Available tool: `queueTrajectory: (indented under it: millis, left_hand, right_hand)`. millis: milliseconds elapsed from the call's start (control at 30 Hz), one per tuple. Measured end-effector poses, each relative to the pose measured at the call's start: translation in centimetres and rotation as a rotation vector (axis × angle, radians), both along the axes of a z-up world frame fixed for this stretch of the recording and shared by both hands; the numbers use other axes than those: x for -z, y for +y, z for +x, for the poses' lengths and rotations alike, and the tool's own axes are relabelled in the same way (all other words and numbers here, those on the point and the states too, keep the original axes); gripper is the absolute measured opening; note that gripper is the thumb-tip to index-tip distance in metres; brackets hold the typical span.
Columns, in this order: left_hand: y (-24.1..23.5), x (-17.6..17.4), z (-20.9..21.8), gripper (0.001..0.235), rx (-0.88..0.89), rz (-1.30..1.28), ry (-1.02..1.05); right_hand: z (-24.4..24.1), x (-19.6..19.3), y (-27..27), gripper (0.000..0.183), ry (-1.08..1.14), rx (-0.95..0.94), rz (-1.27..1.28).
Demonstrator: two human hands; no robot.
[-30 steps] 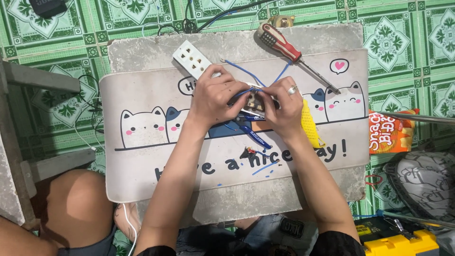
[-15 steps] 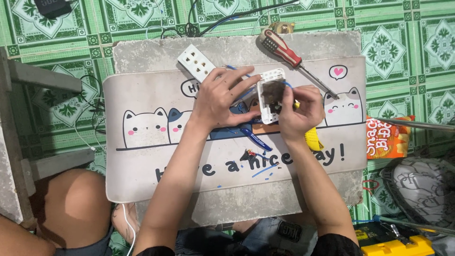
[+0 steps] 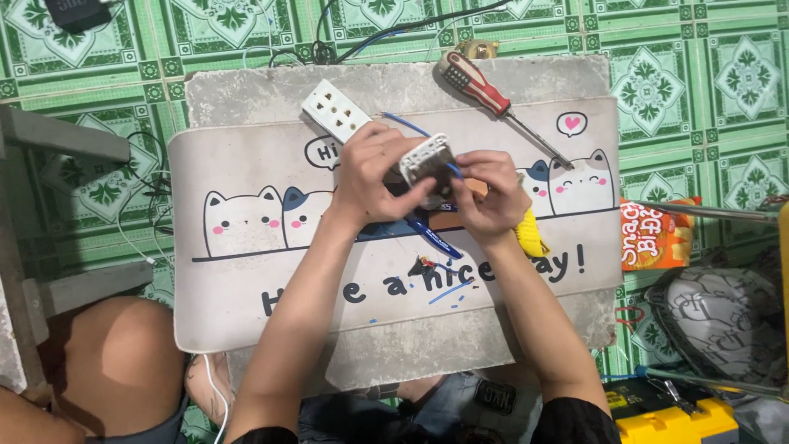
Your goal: The person uses a screwdriver to loosen screws on a white electrical outlet and then connects blue wires to the terminals. They tighten the screws to secure the wires in place.
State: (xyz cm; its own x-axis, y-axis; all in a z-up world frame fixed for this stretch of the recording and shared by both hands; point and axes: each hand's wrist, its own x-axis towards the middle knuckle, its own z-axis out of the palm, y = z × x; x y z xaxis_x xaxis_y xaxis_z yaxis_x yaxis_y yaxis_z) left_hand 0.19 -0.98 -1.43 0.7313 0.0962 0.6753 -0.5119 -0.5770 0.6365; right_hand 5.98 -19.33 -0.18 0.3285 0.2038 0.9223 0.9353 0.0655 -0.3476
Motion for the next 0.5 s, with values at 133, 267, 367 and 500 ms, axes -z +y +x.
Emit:
queueTrajectory:
  millis: [133,267,367,500]
  left_hand:
    - [0.0,-0.5,-0.1,0.025,-0.002,-0.245,-0.044]
    - [0.5,-1.5,-1.0,0.018,0.018,-0.512,-0.008]
    - [0.9,-2.2,-1.6,0.015,-0.076,-0.590,0.003]
    - [0.2,-1.1,-1.6,0.010,-0.135,-0.661,-0.037]
  right_hand:
    - [0.0,-0.2,-0.5,0.011,0.007,0.092,-0.011]
    - [-0.3,-1.7,-1.1,0.018,0.126,0.312,-0.142]
    - [-0.3,-2.8,-1.0,0.023,0.249,0.348,-0.281]
    - [1.7,-2.2,-2.5,0.037,0.326,0.501,-0.685]
